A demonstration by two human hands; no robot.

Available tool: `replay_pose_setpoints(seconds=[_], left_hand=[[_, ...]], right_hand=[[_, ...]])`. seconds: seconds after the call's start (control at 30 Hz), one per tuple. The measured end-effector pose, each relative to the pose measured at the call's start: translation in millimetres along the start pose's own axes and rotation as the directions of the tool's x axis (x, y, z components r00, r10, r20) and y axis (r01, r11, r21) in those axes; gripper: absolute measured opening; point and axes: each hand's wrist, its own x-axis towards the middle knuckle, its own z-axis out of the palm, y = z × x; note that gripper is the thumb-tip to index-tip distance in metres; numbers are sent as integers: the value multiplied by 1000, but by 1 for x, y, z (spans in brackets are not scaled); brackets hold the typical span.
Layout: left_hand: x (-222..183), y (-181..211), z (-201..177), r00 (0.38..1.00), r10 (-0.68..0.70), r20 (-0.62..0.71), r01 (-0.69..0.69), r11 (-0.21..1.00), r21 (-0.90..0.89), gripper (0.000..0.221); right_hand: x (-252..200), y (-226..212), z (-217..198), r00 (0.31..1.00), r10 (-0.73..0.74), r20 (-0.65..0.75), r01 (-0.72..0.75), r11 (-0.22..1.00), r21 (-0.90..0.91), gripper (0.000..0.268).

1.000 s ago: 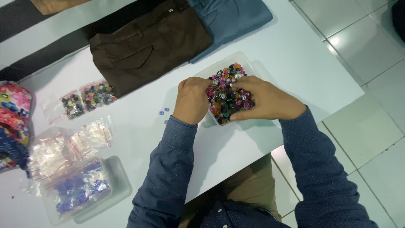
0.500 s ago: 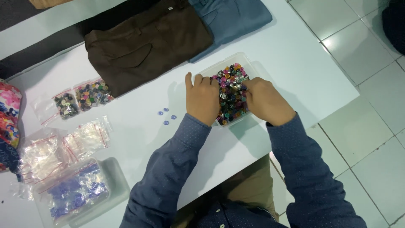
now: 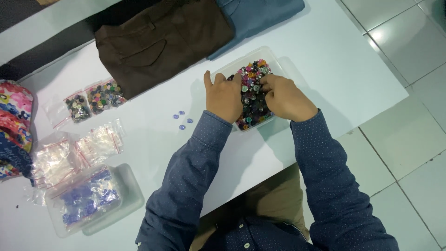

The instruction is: Sorting small purple buttons from a container of mixed buttons and arranging them on a table.

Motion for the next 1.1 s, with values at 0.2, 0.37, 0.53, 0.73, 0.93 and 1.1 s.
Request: replay_pose_setpoints(seconds=[0.2, 0.37, 0.53, 0.73, 0.93, 1.1], left_hand=[[0, -5, -12, 994, 31, 109, -12, 985, -173, 48], [0, -14, -16, 991, 41, 126, -3, 957, -290, 51], [-3, -9, -23, 998, 1, 71, 12, 983, -185, 45], [-7, -3, -14, 998, 30, -62, -36, 995, -88, 42], [-6, 0, 8, 993, 20, -117, -16, 999, 41, 33], [-5, -5, 19, 983, 16, -182, 7, 992, 125, 20]], right_hand=[[4, 2, -3, 997, -42, 62, 39, 998, 48, 50], [-20, -27, -19, 992, -113, 63, 100, 978, 185, 50], [-21, -20, -18, 971, -238, -10, 230, 924, 306, 48], [-12, 2, -9, 912, -375, -165, 398, 715, 575, 63], [-8, 1, 1, 948, -251, -195, 304, 894, 328, 61], [-2, 14, 18, 942, -268, -204, 288, 955, 77, 59]])
